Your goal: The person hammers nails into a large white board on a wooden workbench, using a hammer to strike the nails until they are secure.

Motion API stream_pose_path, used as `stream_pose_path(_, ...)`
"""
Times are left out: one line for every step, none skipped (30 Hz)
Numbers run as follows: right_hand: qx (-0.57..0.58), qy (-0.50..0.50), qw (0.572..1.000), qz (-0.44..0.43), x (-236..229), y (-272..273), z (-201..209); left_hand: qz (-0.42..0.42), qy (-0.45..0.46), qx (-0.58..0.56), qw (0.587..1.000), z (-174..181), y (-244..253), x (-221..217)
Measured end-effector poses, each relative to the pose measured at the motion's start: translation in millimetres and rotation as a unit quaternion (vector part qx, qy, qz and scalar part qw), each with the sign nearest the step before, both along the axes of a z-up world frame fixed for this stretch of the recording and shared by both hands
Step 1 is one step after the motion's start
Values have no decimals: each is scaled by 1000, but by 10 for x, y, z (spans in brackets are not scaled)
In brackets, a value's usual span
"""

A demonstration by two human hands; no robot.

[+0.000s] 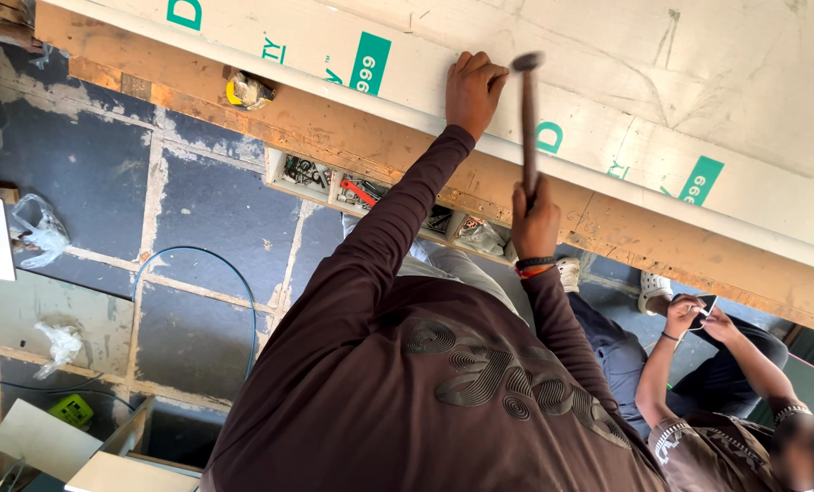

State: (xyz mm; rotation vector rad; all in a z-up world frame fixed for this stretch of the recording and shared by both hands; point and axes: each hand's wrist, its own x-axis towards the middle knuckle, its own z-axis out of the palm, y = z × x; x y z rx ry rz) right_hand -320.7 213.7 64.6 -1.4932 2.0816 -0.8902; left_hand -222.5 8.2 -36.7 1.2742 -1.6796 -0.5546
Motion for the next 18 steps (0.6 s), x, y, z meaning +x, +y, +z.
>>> stream_pose_path(42, 23, 999, 7, -1, -10, -17, 3, -5, 4, 1000, 14, 3, 4)
stream_pose_path(42, 23, 999, 8, -11, -2, 0, 5, -10, 7, 1000, 28, 6, 9)
stream_pose_path(34, 4, 999, 4, -28, 9, 45, 7, -10, 7, 1000, 42, 4, 12)
stream_pose_path(26, -15, 1000, 1, -43, 0, 100, 8, -7, 7, 1000, 56, -1, 7)
stream_pose_path(27, -15, 1000, 0, -30, -11, 146, 5, -3, 7, 1000, 65, 8, 4)
stream_pose_path(-7, -30, 1000, -5, -2, -28, 177, 4, -3, 8, 1000, 69, 13, 16)
stream_pose_path(-41, -43, 998, -10, 3, -41, 197, 4, -3, 7, 1000, 72, 14, 21)
stream_pose_path(-41, -42, 998, -11, 4, -47, 199, 4, -2, 6, 1000, 73, 20, 22)
stream_pose_path(-17, -36, 999, -10, 12, -59, 174, 3, -1, 5, 1000, 74, 17, 21)
stream_pose_path(7, -30, 999, -9, 17, -57, 139, 1, -4, 11, 1000, 71, 17, 21)
stream_pose_path(6, -30, 1000, -8, 16, -50, 102, -1, -6, 16, 1000, 64, 9, 26)
stream_pose_path(36, -14, 999, -7, 6, -35, 75, -1, -6, 15, 1000, 54, 9, 23)
stream_pose_path(65, 1, 998, -5, -13, -30, 59, 1, -8, 16, 1000, 41, 5, 17)
stream_pose_path(63, 1, 998, -4, -43, -30, 61, 3, -10, 17, 1000, 24, -9, 9)
stream_pose_path(44, -17, 999, -8, -63, 0, 80, 4, -11, 18, 1000, -6, -1, 17)
stream_pose_path(25, -36, 999, -11, -72, 17, 104, -2, -15, 21, 1000, -35, -5, 24)
stream_pose_path(25, -35, 999, -12, -73, 24, 133, -8, -16, 24, 1000, -53, -12, 5)
stream_pose_path(1, -29, 999, -16, -59, 27, 161, -9, -15, 24, 1000, -67, -16, 23)
